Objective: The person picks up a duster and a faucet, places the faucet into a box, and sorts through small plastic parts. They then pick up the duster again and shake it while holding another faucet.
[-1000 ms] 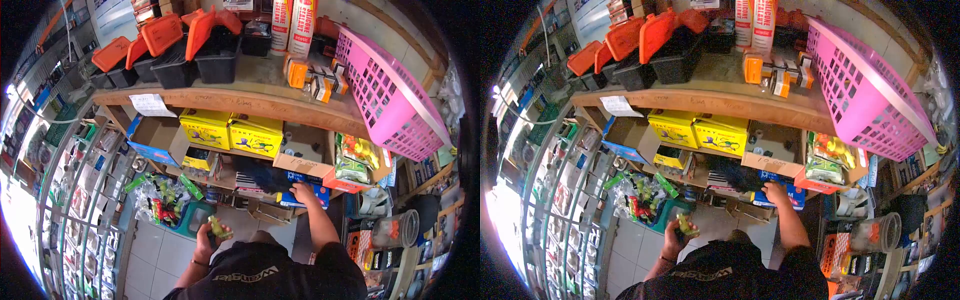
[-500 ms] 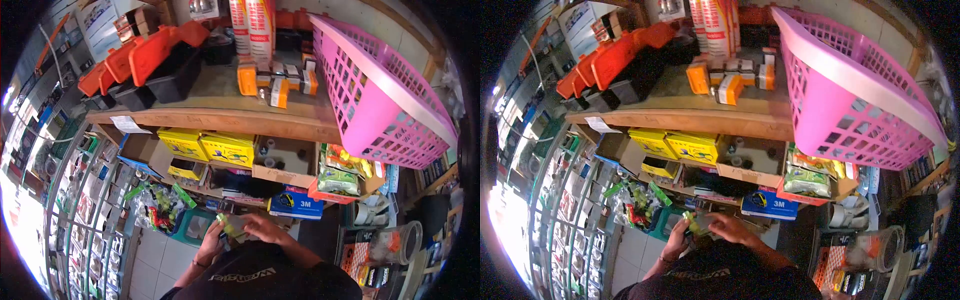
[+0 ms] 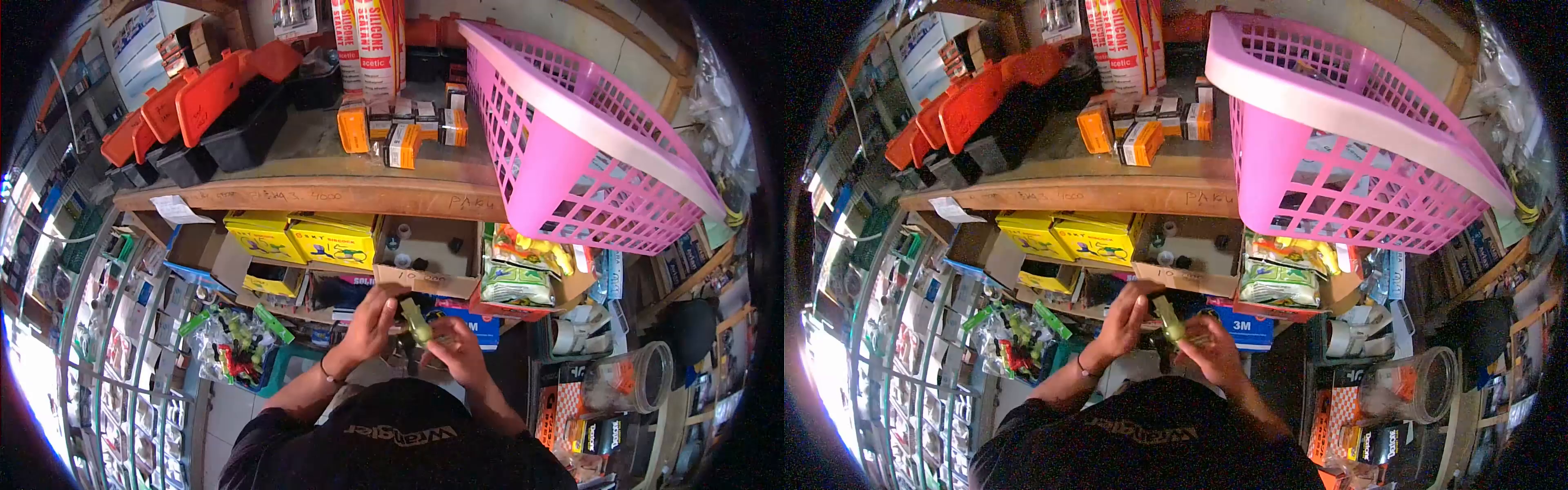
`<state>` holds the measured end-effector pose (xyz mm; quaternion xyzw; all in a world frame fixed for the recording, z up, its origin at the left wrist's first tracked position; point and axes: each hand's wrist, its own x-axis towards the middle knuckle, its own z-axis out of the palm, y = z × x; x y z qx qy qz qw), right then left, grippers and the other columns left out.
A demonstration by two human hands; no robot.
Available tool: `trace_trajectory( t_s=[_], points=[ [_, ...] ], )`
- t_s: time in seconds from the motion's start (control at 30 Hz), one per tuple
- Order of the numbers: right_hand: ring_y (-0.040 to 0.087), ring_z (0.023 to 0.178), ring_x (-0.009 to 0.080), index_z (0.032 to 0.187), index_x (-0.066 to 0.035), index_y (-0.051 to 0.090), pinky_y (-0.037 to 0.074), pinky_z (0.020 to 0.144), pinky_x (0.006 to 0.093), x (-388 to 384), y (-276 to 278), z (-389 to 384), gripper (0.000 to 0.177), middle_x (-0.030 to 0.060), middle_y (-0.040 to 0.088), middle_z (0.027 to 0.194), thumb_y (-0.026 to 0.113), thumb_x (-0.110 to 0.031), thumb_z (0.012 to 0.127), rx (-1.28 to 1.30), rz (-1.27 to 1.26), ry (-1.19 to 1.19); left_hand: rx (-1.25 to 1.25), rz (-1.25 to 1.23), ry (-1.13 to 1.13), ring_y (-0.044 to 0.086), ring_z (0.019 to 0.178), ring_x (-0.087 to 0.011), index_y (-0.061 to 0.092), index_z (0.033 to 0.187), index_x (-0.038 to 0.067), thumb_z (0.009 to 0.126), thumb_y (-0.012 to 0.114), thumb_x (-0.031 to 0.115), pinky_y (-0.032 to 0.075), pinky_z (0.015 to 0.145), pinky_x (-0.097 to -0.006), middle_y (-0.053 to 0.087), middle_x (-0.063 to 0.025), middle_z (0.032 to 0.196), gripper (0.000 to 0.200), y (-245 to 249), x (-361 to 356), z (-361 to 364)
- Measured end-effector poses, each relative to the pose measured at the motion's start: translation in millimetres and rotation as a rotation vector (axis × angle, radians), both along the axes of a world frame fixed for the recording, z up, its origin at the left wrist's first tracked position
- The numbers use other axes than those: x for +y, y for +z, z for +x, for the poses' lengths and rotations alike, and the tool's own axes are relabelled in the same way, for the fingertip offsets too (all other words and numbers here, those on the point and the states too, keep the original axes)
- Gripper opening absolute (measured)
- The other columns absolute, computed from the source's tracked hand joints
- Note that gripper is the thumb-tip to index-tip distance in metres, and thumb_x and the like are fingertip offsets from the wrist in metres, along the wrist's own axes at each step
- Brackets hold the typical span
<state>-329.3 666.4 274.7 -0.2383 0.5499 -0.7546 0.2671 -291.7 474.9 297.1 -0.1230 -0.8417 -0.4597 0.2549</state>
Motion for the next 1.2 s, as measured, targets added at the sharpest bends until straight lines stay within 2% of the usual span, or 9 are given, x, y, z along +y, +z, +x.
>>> trace_trajectory(
  t_s=[0.03, 0.13, 0.23, 0.27, 0.37, 0.53, 0.83, 1.03, 1.2],
  points=[
    [0.058, 0.079, 0.0195, 0.103, -0.001, 0.044, 0.051, 0.065, 0.0323, 3.5, 0.6, -1.0, 0.026, 0.0098, 0.055, 0.093, 0.056, -0.001, 0.080, 0.009, -0.006, -0.004, 0.130, -0.156, 0.123, 0.055, 0.089, -0.0319, 0.048, 0.111, 0.001, 0.088, 0.046, 0.018, 0.046, 0.072, -0.0345, 0.050, -0.0177, 0.105, 0.029, 8.5, -1.0, -9.0],
    [0.059, 0.067, 0.0215, 0.100, 0.000, 0.043, 0.052, 0.058, 0.0338, 15.4, 3.8, 5.2, 0.021, 0.0123, 0.055, 0.086, 0.051, 0.005, 0.081, -0.063, -0.109, -0.138, -0.101, -0.412, 0.350, 0.057, 0.083, -0.0325, 0.051, 0.105, 0.009, 0.080, 0.054, 0.020, 0.048, 0.061, -0.0412, 0.053, -0.0107, 0.102, 0.028, 11.6, -2.0, -30.2],
    [0.059, 0.067, 0.0220, 0.098, -0.001, 0.042, 0.052, 0.057, 0.0344, 25.9, 7.0, 12.9, 0.020, 0.0127, 0.055, 0.087, 0.051, 0.004, 0.081, -0.056, -0.135, -0.224, -0.221, -0.462, 0.310, 0.057, 0.072, -0.0344, 0.051, 0.098, 0.008, 0.077, 0.056, 0.019, 0.048, 0.056, -0.0415, 0.053, -0.0102, 0.093, 0.024, -2.6, -8.2, -37.2],
    [0.059, 0.066, 0.0216, 0.095, -0.001, 0.043, 0.052, 0.056, 0.0345, 27.3, 3.1, 14.1, 0.017, 0.0127, 0.056, 0.084, 0.051, 0.003, 0.081, -0.048, -0.206, -0.261, -0.089, -0.439, 0.305, 0.057, 0.065, -0.0347, 0.050, 0.091, 0.008, 0.076, 0.057, 0.017, 0.047, 0.051, -0.0422, 0.052, -0.0101, 0.086, 0.020, -3.5, -4.9, -30.6],
    [0.058, 0.067, 0.0206, 0.094, -0.002, 0.045, 0.052, 0.056, 0.0339, 36.0, 13.6, 21.0, 0.015, 0.0124, 0.057, 0.081, 0.052, 0.001, 0.081, -0.014, -0.289, -0.320, -0.202, -0.465, 0.264, 0.057, 0.064, -0.0342, 0.050, 0.090, 0.007, 0.076, 0.057, 0.016, 0.046, 0.048, -0.0418, 0.052, -0.0104, 0.085, 0.019, 2.1, 3.7, 3.3],
    [0.059, 0.060, 0.0212, 0.091, 0.000, 0.047, 0.051, 0.055, 0.0342, 43.6, 23.2, 13.0, 0.010, 0.0129, 0.057, 0.077, 0.052, -0.001, 0.082, 0.096, -0.252, -0.385, -0.104, -0.521, 0.287, 0.054, 0.054, -0.0278, 0.049, 0.078, 0.011, 0.076, 0.059, 0.020, 0.045, 0.043, -0.0364, 0.047, -0.0053, 0.073, 0.014, -5.5, 12.2, 43.9],
    [0.061, 0.062, 0.0197, 0.090, -0.001, 0.048, 0.052, 0.057, 0.0295, 18.4, 51.1, -10.9, 0.012, 0.0125, 0.058, 0.081, 0.056, -0.001, 0.080, 0.034, -0.126, -0.355, -0.182, -0.494, 0.267, 0.056, 0.055, -0.0264, 0.051, 0.079, 0.011, 0.075, 0.059, 0.020, 0.046, 0.045, -0.0365, 0.048, -0.0048, 0.075, 0.013, -7.2, 19.0, 73.4],
    [0.061, 0.064, 0.0181, 0.090, -0.005, 0.046, 0.051, 0.055, 0.0295, -32.1, 59.3, -43.5, 0.017, 0.0103, 0.058, 0.083, 0.059, -0.006, 0.079, -0.211, 0.001, -0.221, -0.110, -0.382, 0.289, 0.057, 0.058, -0.0275, 0.053, 0.085, 0.009, 0.074, 0.062, 0.017, 0.047, 0.047, -0.0354, 0.052, -0.0060, 0.085, 0.017, -20.7, 19.9, 72.8],
    [0.061, 0.060, 0.0175, 0.086, -0.007, 0.045, 0.048, 0.050, 0.0272, -94.8, 37.3, -91.9, 0.022, 0.0084, 0.059, 0.078, 0.064, -0.012, 0.076, -0.203, 0.335, -0.461, -0.135, -0.196, 0.296, 0.059, 0.071, -0.0271, 0.053, 0.096, 0.008, 0.072, 0.063, 0.012, 0.049, 0.053, -0.0347, 0.051, -0.0084, 0.098, 0.027, -21.5, 31.3, 79.0]
  ],
)
